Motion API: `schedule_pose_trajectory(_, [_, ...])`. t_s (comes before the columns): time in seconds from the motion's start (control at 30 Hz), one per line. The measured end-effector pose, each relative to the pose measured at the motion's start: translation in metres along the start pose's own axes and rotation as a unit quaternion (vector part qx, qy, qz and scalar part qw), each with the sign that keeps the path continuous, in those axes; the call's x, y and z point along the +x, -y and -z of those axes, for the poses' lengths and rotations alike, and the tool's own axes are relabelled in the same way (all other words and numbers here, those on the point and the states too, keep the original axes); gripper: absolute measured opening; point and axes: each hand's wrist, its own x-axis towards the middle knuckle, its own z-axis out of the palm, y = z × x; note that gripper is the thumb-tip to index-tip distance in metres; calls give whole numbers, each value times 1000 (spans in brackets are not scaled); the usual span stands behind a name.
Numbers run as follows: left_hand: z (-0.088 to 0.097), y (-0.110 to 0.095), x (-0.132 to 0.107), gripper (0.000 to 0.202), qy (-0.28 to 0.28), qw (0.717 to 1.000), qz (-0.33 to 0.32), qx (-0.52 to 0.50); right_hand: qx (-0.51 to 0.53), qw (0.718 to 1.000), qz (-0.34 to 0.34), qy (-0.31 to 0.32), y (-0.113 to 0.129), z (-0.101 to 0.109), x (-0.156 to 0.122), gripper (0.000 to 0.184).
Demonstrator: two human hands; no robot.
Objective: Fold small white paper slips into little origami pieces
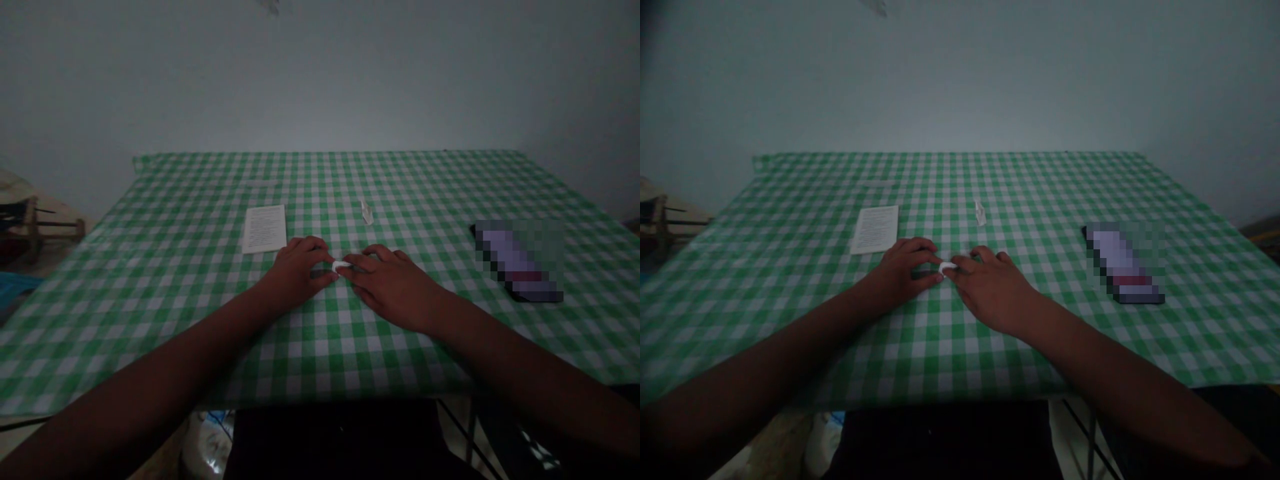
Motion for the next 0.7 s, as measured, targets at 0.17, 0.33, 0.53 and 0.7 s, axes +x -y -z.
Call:
schedule_pose_trajectory(0.17, [2, -7, -2, 21, -2, 999, -5, 37, 4, 1000, -2, -1, 2, -5, 1, 49])
schedule_pose_trajectory(0.33, [8, -16, -5, 23, -10, 997, 12, 81, 13, 1000, 2, -3, 1, -11, 2, 52])
schedule_pose_trajectory(0.53, [7, -8, -4, 25, -18, 997, 16, 72, 24, 1000, -13, -11, -3, -17, 7, 53])
schedule_pose_trajectory(0.7, [5, 1, -4, 25, -35, 999, 4, 37, 23, 999, -22, -12, -5, -18, 9, 52])
